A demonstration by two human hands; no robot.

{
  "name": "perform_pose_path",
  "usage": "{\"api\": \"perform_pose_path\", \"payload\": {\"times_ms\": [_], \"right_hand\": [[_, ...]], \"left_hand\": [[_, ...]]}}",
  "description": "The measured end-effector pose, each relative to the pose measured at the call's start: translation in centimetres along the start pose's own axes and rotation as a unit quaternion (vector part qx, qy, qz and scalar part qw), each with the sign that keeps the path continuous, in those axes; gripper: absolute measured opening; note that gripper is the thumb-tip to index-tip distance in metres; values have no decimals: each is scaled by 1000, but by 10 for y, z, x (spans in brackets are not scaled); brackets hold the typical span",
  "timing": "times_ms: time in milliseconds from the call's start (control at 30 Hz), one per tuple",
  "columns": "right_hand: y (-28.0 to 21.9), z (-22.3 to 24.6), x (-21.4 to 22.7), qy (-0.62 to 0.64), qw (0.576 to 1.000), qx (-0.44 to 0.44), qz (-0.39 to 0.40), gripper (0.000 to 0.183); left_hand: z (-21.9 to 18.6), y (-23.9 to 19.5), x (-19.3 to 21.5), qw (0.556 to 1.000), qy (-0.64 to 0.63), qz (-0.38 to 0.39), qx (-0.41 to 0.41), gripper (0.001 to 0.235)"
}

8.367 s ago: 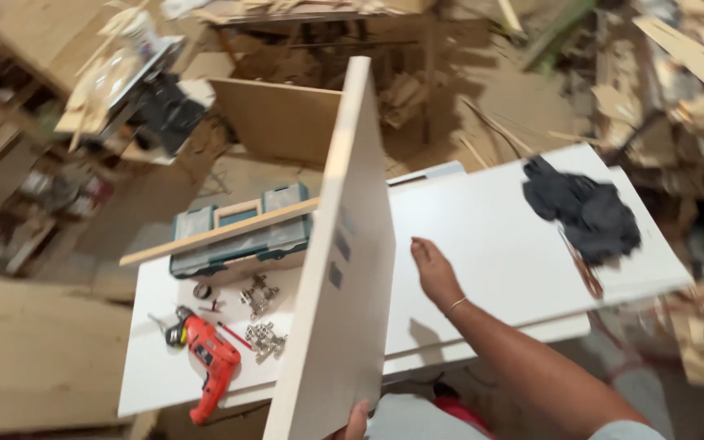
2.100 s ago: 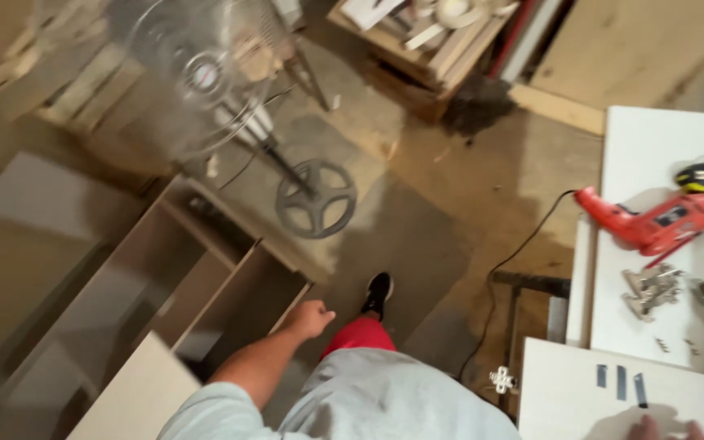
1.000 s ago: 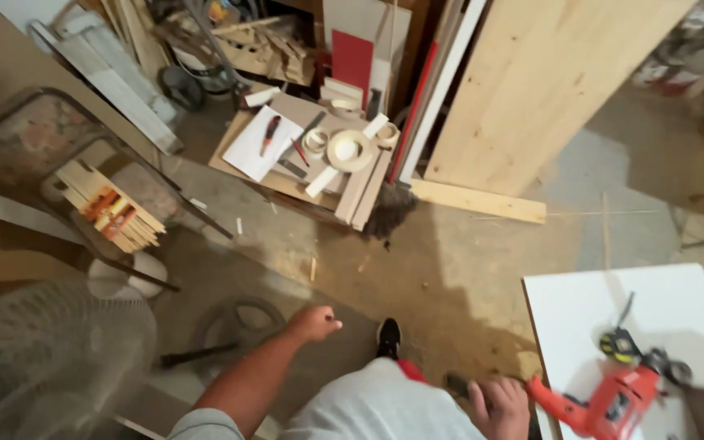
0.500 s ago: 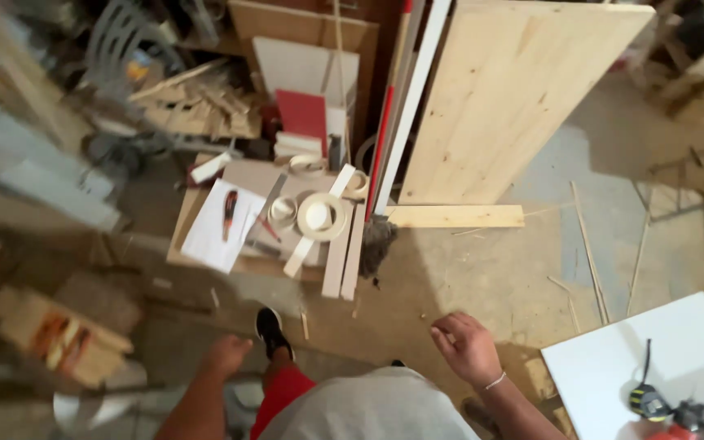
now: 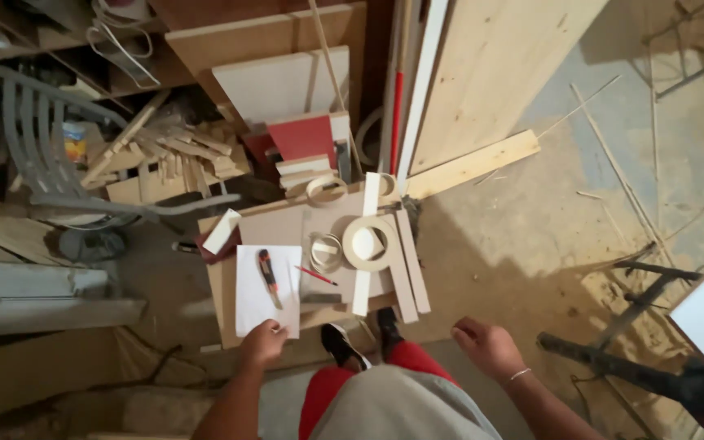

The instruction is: Attaching hinges to a cabinet door and handling masking tape for layout

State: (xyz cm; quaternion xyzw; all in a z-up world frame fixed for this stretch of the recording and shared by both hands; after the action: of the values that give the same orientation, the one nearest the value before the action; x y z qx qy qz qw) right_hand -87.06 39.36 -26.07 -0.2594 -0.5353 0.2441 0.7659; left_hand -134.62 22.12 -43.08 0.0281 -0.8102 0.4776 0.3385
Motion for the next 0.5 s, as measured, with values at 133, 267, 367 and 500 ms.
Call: {"api": "perform_pose_path", "payload": {"times_ms": [133,267,367,500], "right_hand": [[50,58,-28,27,997,65,30,22],[129,83,-85,54,991,87,81,23],[166,106,-124,-80,984,135,86,34],[168,149,-113,-53,982,-29,179,37]], "left_hand": [[-15,-17,88,995,-36,14,94,50],[24,12,89,987,-28,21,154,67],[36,19,85,992,-26,15,121,59],[59,56,63,992,-16,43,119,54]]}}
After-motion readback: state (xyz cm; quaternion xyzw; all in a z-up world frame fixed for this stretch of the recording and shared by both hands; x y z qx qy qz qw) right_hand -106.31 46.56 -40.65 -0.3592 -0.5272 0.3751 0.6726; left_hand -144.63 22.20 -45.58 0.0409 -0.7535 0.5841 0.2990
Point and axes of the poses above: each hand's wrist, its own y-axis towards the middle knuckle, its own x-axis out of the back of the hand, z = x × y, the point moved 7 cm from there along y, towards the middle knuckle, and after that the axes turned 3 degrees about -y, right-handed, at the moved point
